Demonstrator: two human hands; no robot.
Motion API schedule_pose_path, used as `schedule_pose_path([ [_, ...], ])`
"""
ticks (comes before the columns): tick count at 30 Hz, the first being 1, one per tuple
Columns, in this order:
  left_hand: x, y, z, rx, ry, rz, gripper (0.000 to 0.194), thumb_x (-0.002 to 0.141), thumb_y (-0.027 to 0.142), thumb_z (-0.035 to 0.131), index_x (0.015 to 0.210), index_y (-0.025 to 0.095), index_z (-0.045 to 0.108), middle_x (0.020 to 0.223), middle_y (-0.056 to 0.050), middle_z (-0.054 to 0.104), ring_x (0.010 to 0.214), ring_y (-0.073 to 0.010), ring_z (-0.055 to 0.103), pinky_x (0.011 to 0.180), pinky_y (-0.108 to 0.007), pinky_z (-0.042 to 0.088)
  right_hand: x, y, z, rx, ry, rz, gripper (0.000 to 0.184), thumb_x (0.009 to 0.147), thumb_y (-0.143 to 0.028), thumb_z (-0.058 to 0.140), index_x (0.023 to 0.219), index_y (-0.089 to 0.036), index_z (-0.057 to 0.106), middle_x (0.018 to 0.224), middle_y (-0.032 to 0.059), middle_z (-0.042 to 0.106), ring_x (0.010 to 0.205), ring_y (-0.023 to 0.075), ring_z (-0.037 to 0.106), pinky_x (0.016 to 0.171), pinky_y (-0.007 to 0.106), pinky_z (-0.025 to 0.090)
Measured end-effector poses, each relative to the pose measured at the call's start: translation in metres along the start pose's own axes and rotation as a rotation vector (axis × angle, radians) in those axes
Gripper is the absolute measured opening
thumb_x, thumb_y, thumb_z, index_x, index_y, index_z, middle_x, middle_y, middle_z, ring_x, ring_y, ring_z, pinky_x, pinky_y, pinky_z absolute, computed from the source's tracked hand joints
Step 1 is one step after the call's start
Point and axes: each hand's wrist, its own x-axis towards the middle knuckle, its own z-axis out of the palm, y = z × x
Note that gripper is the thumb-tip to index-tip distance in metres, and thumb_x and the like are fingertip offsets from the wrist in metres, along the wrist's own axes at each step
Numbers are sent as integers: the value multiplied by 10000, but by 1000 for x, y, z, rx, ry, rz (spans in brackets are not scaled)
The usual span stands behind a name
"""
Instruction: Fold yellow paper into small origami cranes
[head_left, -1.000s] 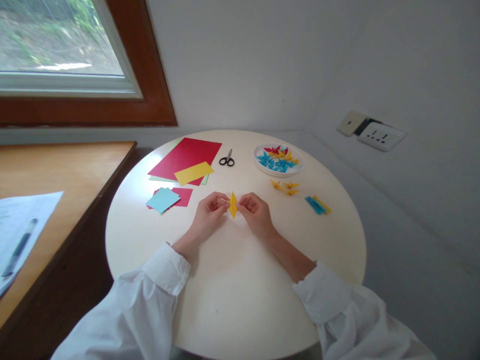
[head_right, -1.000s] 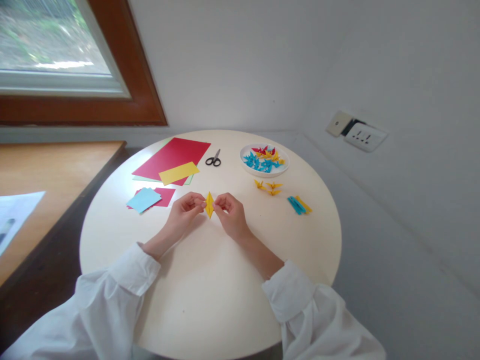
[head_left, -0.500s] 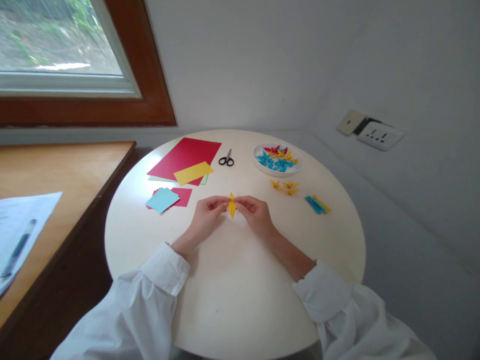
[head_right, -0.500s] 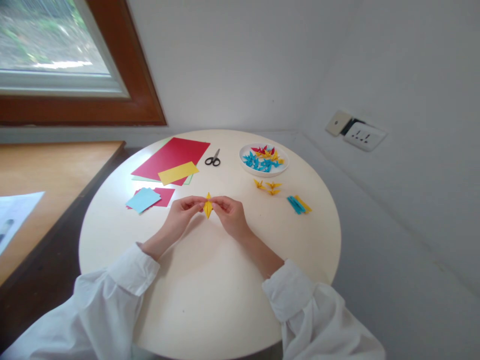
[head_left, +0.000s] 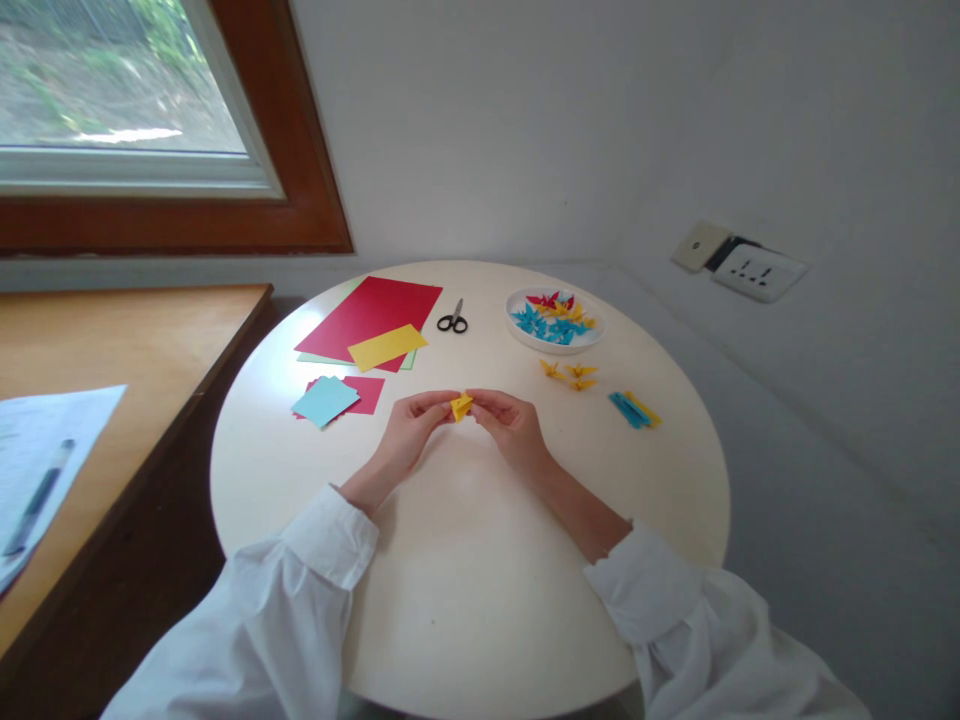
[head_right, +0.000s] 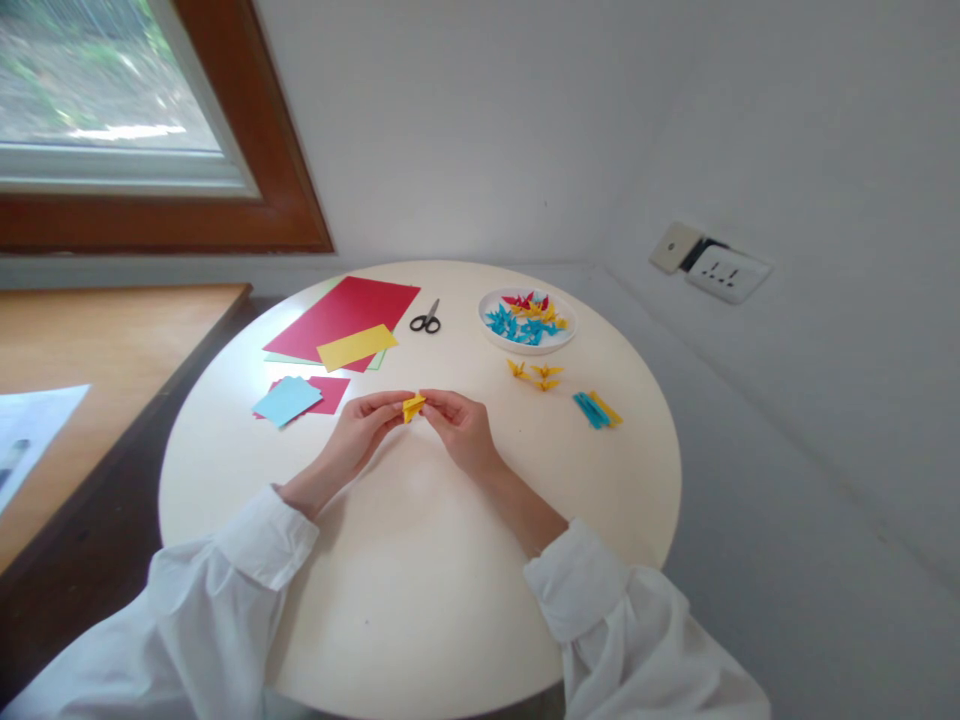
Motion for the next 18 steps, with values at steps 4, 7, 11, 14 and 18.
schedule_pose_path([
  [4,0,0,0,15,3,-5,215,656,236,661,836,131,717,900,-97,706,848,-195,619,823,-342,472,0,0,0,-3,7,6,230,631,-293,693,836,-189,699,861,45,729,806,185,668,769,339,535],
  [7,0,0,0,16,-4,-1,205,665,239,660,832,135,717,887,-92,705,847,-188,615,820,-333,469,1,0,0,6,11,13,231,617,-280,699,829,-190,700,856,45,730,800,185,669,771,340,535],
  [11,1,-3,-2,69,-12,21,219,683,243,648,860,133,714,871,-94,700,815,-178,607,790,-325,469,1,0,0,28,12,29,244,598,-253,700,836,-198,700,848,34,730,792,181,670,768,339,532],
  [14,2,-5,-3,104,-5,41,225,684,245,647,867,131,712,866,-93,694,788,-172,598,763,-315,471,1,0,-1,1,9,23,219,627,-261,672,836,-205,705,845,31,729,782,178,663,733,328,531],
  [18,2,-5,-3,118,-8,52,209,694,249,642,857,137,711,864,-87,692,788,-170,595,758,-310,469,2,-1,-2,-25,20,21,207,665,-289,641,838,-198,708,830,39,728,731,167,654,667,309,528],
])
